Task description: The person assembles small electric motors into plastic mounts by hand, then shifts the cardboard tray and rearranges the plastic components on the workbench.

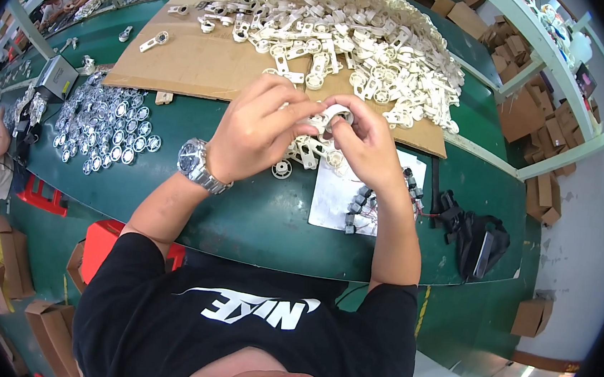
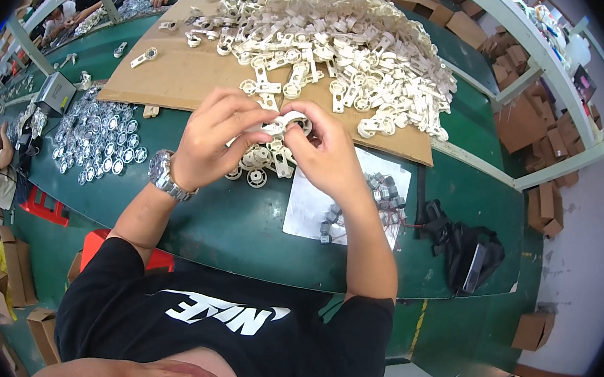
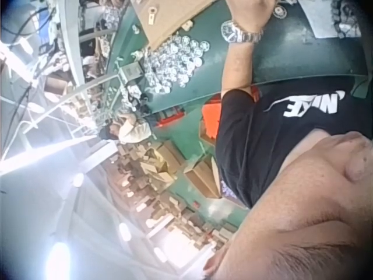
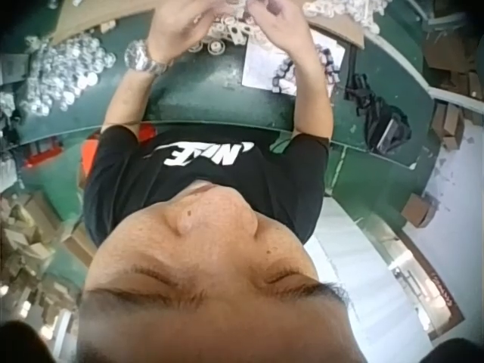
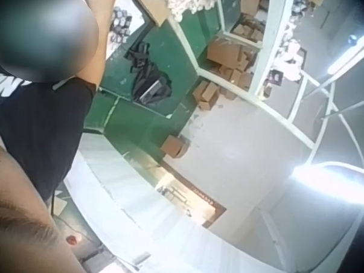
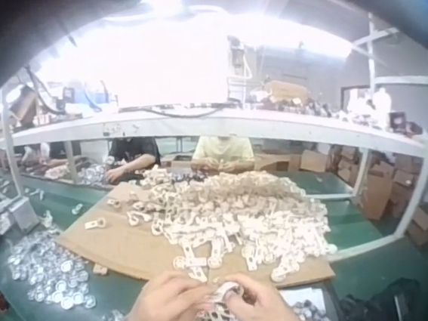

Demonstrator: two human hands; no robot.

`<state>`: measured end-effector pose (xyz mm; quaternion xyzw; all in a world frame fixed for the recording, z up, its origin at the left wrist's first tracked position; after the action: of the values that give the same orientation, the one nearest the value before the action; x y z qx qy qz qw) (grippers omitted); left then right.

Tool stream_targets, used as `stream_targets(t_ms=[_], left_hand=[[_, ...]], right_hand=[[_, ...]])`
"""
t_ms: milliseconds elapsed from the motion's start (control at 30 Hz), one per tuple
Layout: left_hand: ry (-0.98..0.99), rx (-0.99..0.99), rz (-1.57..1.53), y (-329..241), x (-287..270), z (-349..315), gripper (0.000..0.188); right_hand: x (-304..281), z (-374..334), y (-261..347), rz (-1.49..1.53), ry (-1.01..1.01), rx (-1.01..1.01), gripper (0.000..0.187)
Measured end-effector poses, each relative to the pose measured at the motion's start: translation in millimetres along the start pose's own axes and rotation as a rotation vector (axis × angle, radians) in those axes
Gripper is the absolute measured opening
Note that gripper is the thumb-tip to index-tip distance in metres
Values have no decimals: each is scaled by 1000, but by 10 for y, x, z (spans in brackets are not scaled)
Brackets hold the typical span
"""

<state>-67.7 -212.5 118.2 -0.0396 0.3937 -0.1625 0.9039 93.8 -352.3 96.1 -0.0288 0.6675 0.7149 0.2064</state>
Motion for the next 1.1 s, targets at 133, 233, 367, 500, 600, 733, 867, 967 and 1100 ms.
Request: stream_targets(t_ms=[133,233,367,500,600,733,867,967,1100], left_hand=[[34,-35,140,325,63,8,31],[9,-174,317,790,109,-136,25],[-38,-589,327,1615,233,-387,35],[-64,-568,741,1841,348,-425,53],[167,-624,359,1596,386,-333,41],[554,-823,243,1131,565,-338,36],[814,-1015,-17,998,576,-197,61],[704,-994,-74,1089,802,-379,58],[600,-970,-206,1169,947,-495,48]], right_hand=[[-125,-20,-45,-52,-27,28,48],[-209,-91,126,-344,-125,-14,42],[-310,-167,192,-360,-132,-17,33],[-340,-234,242,-366,-139,-36,29],[-342,-252,275,-396,-146,-55,28],[-354,-293,292,-456,-194,-68,28],[-331,-370,395,-461,-219,-45,27],[-354,-398,445,-440,-203,-9,24],[-477,-435,182,-596,-173,86,19]])
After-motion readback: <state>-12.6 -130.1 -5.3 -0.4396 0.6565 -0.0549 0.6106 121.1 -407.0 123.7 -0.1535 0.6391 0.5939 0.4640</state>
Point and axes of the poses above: each hand's wrist, its own z-axis towards the middle knuckle, its own x-axis out of the palm, y = z × x, the point moved 1 cm from there along z, towards the middle knuckle, and after that the axes turned 13 degrees about y, right-handed, at the moved point
